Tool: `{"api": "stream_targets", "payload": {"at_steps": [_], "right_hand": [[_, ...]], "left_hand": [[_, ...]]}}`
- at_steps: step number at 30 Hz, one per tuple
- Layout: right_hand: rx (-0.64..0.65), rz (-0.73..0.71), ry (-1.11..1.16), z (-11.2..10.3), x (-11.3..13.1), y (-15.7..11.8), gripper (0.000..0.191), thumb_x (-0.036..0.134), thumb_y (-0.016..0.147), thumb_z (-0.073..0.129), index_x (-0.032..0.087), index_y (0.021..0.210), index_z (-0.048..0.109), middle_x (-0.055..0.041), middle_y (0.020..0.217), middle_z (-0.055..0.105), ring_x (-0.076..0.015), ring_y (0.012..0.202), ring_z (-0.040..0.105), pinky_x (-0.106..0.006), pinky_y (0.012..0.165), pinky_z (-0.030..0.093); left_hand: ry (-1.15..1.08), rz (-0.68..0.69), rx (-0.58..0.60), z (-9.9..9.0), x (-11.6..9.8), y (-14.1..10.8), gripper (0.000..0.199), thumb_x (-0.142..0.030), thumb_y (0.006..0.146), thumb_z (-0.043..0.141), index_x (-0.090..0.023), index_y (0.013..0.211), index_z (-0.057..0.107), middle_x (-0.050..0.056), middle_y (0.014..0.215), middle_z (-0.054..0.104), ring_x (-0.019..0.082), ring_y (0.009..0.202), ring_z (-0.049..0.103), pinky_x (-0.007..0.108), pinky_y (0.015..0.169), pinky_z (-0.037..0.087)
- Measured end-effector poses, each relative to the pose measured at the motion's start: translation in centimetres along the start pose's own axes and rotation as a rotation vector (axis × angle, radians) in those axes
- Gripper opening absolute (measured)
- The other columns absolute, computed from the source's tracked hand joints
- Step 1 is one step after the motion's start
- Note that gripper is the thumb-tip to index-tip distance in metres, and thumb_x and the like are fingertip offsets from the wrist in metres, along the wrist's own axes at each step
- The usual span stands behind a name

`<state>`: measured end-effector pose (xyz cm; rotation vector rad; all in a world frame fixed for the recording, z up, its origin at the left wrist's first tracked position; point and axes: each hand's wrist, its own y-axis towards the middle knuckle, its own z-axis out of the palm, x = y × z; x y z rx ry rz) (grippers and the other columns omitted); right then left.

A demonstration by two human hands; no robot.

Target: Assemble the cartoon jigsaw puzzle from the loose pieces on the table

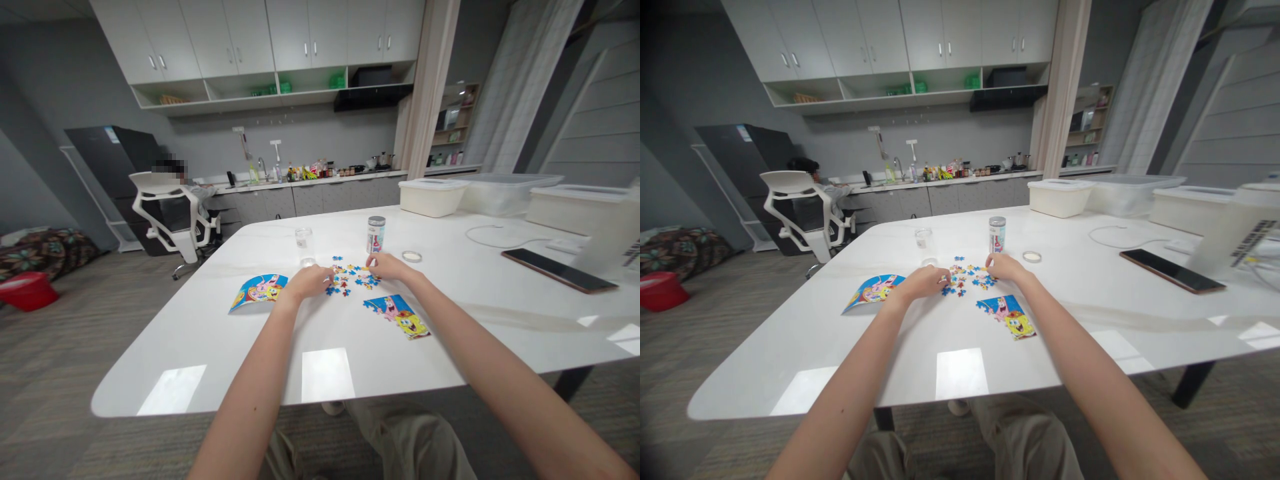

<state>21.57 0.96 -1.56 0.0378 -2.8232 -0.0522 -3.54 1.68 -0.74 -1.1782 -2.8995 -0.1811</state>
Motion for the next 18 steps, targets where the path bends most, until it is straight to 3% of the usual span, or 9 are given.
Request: {"api": "stream_targets", "payload": {"at_steps": [18], "right_hand": [[0.007, -0.001, -0.008, -0.08, 0.1, -0.08, 0.028, 0.015, 0.078, 0.056, 0.015, 0.103, 0.069, -0.0069, 0.095, 0.072, -0.0168, 0.082, 0.064, -0.021, 0.071, 0.043]], "left_hand": [[-0.034, 0.011, 0.003, 0.14, 0.26, 0.16, 0.027, -0.019, 0.086, 0.053, -0.024, 0.103, 0.073, 0.006, 0.098, 0.074, 0.021, 0.096, 0.068, 0.027, 0.085, 0.051]]}}
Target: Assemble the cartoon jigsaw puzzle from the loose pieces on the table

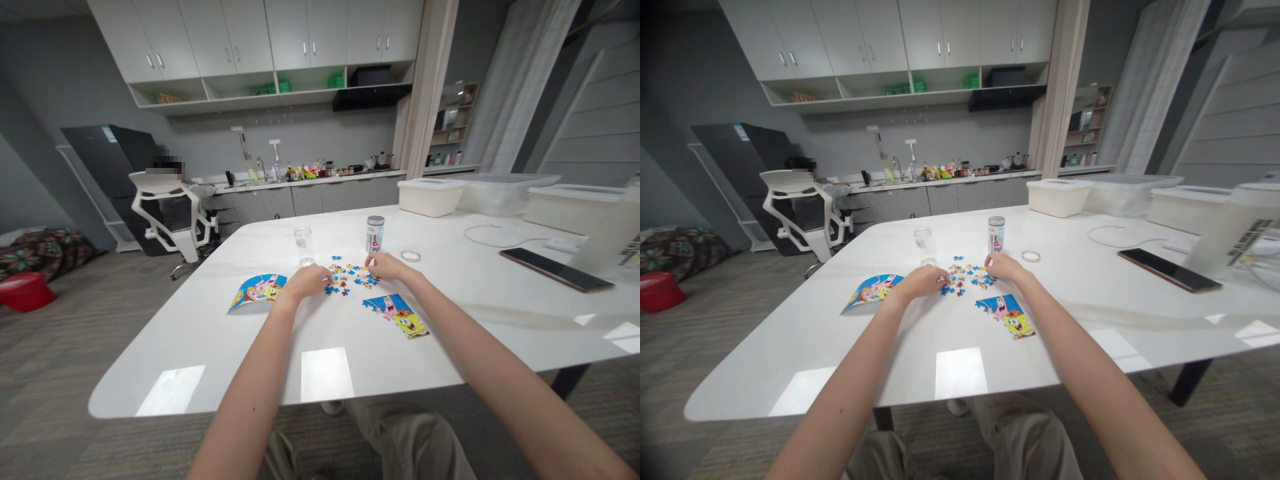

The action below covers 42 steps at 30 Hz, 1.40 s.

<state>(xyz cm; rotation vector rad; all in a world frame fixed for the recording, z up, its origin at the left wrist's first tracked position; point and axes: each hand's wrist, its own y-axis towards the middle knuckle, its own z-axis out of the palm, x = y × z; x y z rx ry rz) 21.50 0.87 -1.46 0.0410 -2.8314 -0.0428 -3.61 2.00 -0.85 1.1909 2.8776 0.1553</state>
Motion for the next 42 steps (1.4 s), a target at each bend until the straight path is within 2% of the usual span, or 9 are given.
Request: {"api": "stream_targets", "payload": {"at_steps": [22, 30, 36, 40, 42], "right_hand": [[-0.028, -0.051, 0.041, 0.8, -0.8, 0.9, 0.023, 0.013, 0.075, 0.059, 0.015, 0.096, 0.068, -0.0076, 0.088, 0.071, -0.0171, 0.077, 0.063, -0.022, 0.065, 0.041], [-0.054, -0.047, 0.093, 1.1, -1.0, 1.2, 0.011, 0.014, 0.072, 0.063, 0.018, 0.082, 0.062, -0.0045, 0.08, 0.068, -0.0155, 0.071, 0.058, -0.022, 0.061, 0.038], [-0.088, -0.072, 0.187, 1.1, -1.1, 1.3, 0.01, 0.01, 0.068, 0.063, 0.018, 0.074, 0.059, -0.0025, 0.071, 0.063, -0.0145, 0.066, 0.054, -0.023, 0.059, 0.035], [-0.086, -0.12, 0.315, 1.1, -0.5, 1.5, 0.005, 0.018, 0.073, 0.062, 0.016, 0.077, 0.061, -0.0005, 0.066, 0.059, -0.0123, 0.061, 0.051, -0.022, 0.056, 0.035], [-0.071, -0.156, 0.38, 1.1, 0.0, 1.4, 0.011, 0.026, 0.076, 0.061, 0.015, 0.08, 0.061, 0.0003, 0.066, 0.058, -0.0115, 0.06, 0.051, -0.022, 0.054, 0.035]], "left_hand": [[0.034, -0.021, 0.003, -0.8, -0.5, -0.5, 0.025, -0.02, 0.086, 0.052, -0.022, 0.101, 0.072, 0.008, 0.092, 0.073, 0.022, 0.091, 0.068, 0.028, 0.079, 0.051], [0.042, -0.037, 0.006, -0.6, -0.6, -0.4, 0.027, -0.025, 0.088, 0.05, -0.023, 0.106, 0.069, 0.009, 0.096, 0.072, 0.023, 0.092, 0.067, 0.029, 0.08, 0.05], [0.05, -0.04, 0.002, -0.3, -0.3, -0.3, 0.027, -0.028, 0.088, 0.052, -0.024, 0.111, 0.066, 0.007, 0.095, 0.071, 0.022, 0.09, 0.068, 0.028, 0.079, 0.05], [0.054, -0.039, -0.023, -0.2, -0.5, -0.2, 0.032, -0.03, 0.091, 0.05, -0.024, 0.12, 0.06, 0.008, 0.095, 0.071, 0.023, 0.09, 0.068, 0.03, 0.078, 0.05], [0.057, -0.039, -0.044, -0.2, -1.0, -0.2, 0.034, -0.032, 0.092, 0.05, -0.024, 0.125, 0.056, 0.008, 0.096, 0.071, 0.024, 0.092, 0.068, 0.03, 0.079, 0.05]]}}
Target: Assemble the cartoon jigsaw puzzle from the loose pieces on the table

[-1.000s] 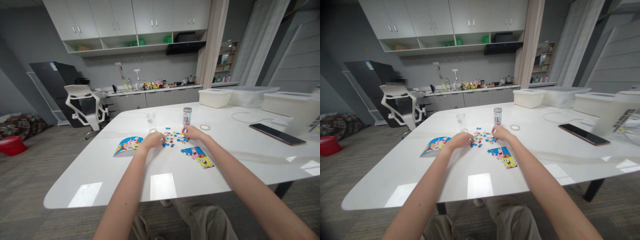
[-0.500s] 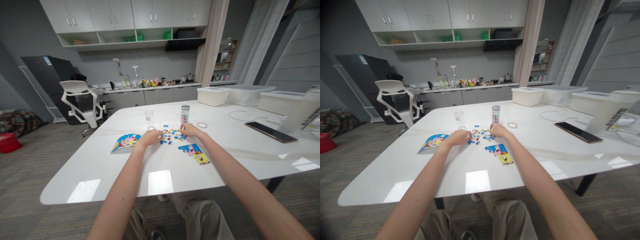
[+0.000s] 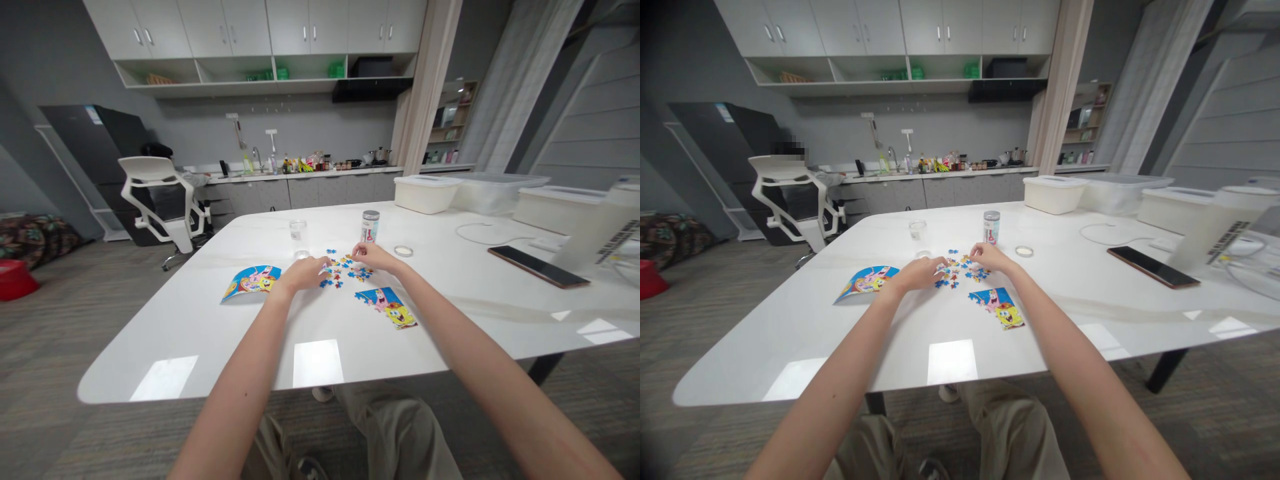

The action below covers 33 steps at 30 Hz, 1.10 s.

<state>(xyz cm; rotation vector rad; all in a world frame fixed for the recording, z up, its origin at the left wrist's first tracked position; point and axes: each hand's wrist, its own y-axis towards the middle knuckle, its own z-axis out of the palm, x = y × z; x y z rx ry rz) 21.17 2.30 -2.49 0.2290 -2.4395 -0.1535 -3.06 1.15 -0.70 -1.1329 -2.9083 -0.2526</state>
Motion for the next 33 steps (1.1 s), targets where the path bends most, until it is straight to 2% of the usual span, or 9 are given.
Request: {"api": "stream_targets", "payload": {"at_steps": [4, 6, 8, 13, 19, 26, 33], "right_hand": [[0.129, -0.04, 0.281, 0.1, 1.1, -0.5, 0.027, 0.041, 0.076, 0.062, 0.016, 0.084, 0.061, 0.0, 0.071, 0.06, -0.0103, 0.059, 0.052, -0.021, 0.051, 0.035], [0.199, -0.045, 0.461, -0.1, 1.6, -1.0, 0.031, 0.044, 0.07, 0.069, 0.016, 0.081, 0.061, 0.0007, 0.072, 0.059, -0.009, 0.058, 0.051, -0.021, 0.051, 0.034], [0.227, -0.045, 0.546, -0.3, 2.0, -1.3, 0.033, 0.044, 0.065, 0.073, 0.016, 0.077, 0.061, 0.0023, 0.069, 0.057, -0.0073, 0.055, 0.047, -0.021, 0.051, 0.033], [0.243, -0.034, 0.619, -0.6, 2.5, -1.6, 0.033, 0.043, 0.063, 0.074, 0.016, 0.076, 0.059, 0.0056, 0.064, 0.05, -0.0053, 0.051, 0.038, -0.022, 0.052, 0.034], [0.28, -0.043, 0.696, -0.5, 2.4, -1.4, 0.031, 0.042, 0.066, 0.072, 0.016, 0.077, 0.059, 0.0095, 0.055, 0.035, -0.006, 0.05, 0.03, -0.023, 0.052, 0.031], [0.329, -0.064, 0.699, -0.5, 2.4, -1.6, 0.032, 0.043, 0.067, 0.072, 0.016, 0.077, 0.058, 0.0092, 0.056, 0.035, -0.0062, 0.05, 0.03, -0.023, 0.053, 0.028], [0.362, -0.05, 0.655, -0.8, 3.0, -2.0, 0.034, 0.043, 0.064, 0.074, 0.015, 0.075, 0.058, 0.0064, 0.061, 0.043, -0.0062, 0.053, 0.033, -0.023, 0.052, 0.023]], "left_hand": [[0.007, -0.023, -0.057, 0.0, -1.2, 0.2, 0.04, -0.037, 0.094, 0.048, -0.02, 0.13, 0.048, 0.011, 0.096, 0.07, 0.026, 0.095, 0.068, 0.032, 0.08, 0.05], [0.008, -0.035, -0.099, 0.1, -1.6, 0.3, 0.04, -0.039, 0.096, 0.046, -0.019, 0.13, 0.047, 0.011, 0.093, 0.071, 0.027, 0.094, 0.068, 0.033, 0.079, 0.05], [-0.002, -0.043, -0.15, 0.2, -1.8, 0.5, 0.038, -0.041, 0.096, 0.046, -0.019, 0.127, 0.048, 0.009, 0.089, 0.071, 0.027, 0.091, 0.069, 0.032, 0.076, 0.049], [-0.034, -0.05, -0.24, 0.2, -2.0, 0.7, 0.032, -0.039, 0.095, 0.047, -0.019, 0.12, 0.047, 0.005, 0.08, 0.07, 0.025, 0.082, 0.07, 0.028, 0.069, 0.047], [-0.046, -0.041, -0.258, 0.0, -2.3, 0.7, 0.032, -0.04, 0.094, 0.052, -0.02, 0.118, 0.045, 0.003, 0.079, 0.071, 0.024, 0.081, 0.07, 0.027, 0.067, 0.046], [-0.039, -0.034, -0.252, -0.1, -2.5, 0.7, 0.031, -0.041, 0.094, 0.052, -0.02, 0.116, 0.046, 0.005, 0.082, 0.072, 0.024, 0.084, 0.07, 0.028, 0.068, 0.048], [0.007, -0.033, -0.236, -0.3, -2.4, 0.6, 0.033, -0.042, 0.094, 0.051, -0.019, 0.118, 0.046, 0.006, 0.08, 0.071, 0.025, 0.083, 0.07, 0.028, 0.068, 0.047]]}}
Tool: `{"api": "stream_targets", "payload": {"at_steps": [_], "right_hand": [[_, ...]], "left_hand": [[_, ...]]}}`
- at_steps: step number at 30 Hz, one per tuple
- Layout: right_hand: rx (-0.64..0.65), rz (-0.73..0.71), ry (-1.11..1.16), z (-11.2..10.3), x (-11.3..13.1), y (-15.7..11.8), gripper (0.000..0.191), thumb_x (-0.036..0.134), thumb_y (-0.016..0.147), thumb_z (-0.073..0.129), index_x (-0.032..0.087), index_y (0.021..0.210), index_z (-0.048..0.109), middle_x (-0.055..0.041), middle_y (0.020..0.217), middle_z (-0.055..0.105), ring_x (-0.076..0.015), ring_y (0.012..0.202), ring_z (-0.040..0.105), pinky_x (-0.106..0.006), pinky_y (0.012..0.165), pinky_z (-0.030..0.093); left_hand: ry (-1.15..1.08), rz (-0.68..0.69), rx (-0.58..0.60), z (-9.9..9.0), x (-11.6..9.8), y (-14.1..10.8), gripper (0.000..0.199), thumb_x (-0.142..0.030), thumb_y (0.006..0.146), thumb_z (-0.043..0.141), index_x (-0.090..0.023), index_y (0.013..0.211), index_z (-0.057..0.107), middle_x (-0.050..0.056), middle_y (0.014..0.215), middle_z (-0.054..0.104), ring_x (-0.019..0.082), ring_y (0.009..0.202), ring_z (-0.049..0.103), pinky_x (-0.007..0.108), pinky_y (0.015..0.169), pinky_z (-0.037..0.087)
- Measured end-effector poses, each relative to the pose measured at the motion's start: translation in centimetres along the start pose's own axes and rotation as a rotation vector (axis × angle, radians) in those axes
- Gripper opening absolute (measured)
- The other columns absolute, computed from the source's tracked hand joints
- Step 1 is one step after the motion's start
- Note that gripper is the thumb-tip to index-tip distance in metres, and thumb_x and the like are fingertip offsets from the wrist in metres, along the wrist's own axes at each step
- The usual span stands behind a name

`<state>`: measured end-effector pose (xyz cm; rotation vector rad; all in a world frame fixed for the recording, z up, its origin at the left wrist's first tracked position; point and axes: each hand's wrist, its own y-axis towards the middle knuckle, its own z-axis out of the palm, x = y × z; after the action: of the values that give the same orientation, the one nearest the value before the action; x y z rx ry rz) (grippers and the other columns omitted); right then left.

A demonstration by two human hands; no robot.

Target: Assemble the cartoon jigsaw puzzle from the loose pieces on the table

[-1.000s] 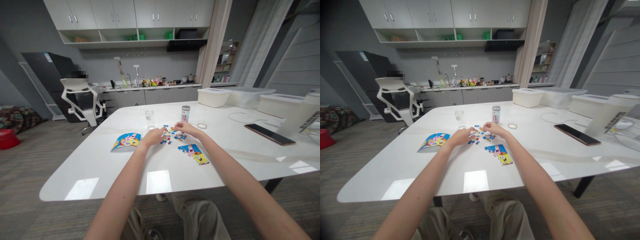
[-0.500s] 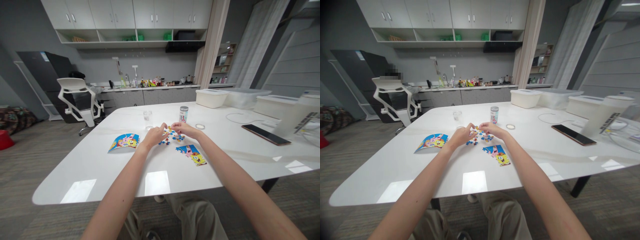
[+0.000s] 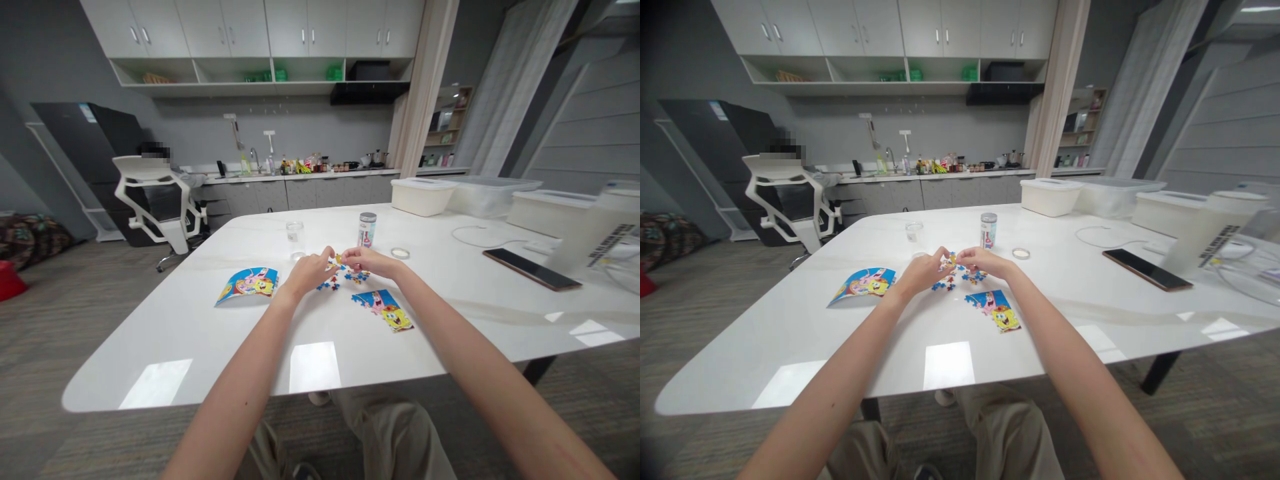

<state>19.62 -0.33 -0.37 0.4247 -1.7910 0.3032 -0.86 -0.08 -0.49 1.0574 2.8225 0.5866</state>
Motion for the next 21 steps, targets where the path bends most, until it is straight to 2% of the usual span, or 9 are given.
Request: {"api": "stream_targets", "payload": {"at_steps": [10, 21], "right_hand": [[0.026, 0.02, -0.005, 0.25, 0.29, -0.19, 0.033, 0.044, 0.066, 0.073, 0.016, 0.074, 0.057, 0.0086, 0.055, 0.04, -0.0062, 0.05, 0.03, -0.024, 0.052, 0.022], [0.061, 0.024, -0.011, 0.31, 0.18, -0.29, 0.036, 0.047, 0.068, 0.072, 0.016, 0.073, 0.055, 0.0095, 0.051, 0.037, -0.0064, 0.049, 0.03, -0.024, 0.051, 0.02]], "left_hand": [[0.002, -0.003, 0.019, -0.05, -0.11, 0.01, 0.033, -0.042, 0.096, 0.047, -0.02, 0.121, 0.048, 0.008, 0.081, 0.071, 0.025, 0.083, 0.07, 0.028, 0.07, 0.048], [0.028, 0.018, 0.054, -0.98, -0.33, -0.14, 0.029, -0.037, 0.098, 0.043, -0.024, 0.12, 0.055, 0.008, 0.083, 0.072, 0.024, 0.082, 0.069, 0.029, 0.07, 0.048]]}}
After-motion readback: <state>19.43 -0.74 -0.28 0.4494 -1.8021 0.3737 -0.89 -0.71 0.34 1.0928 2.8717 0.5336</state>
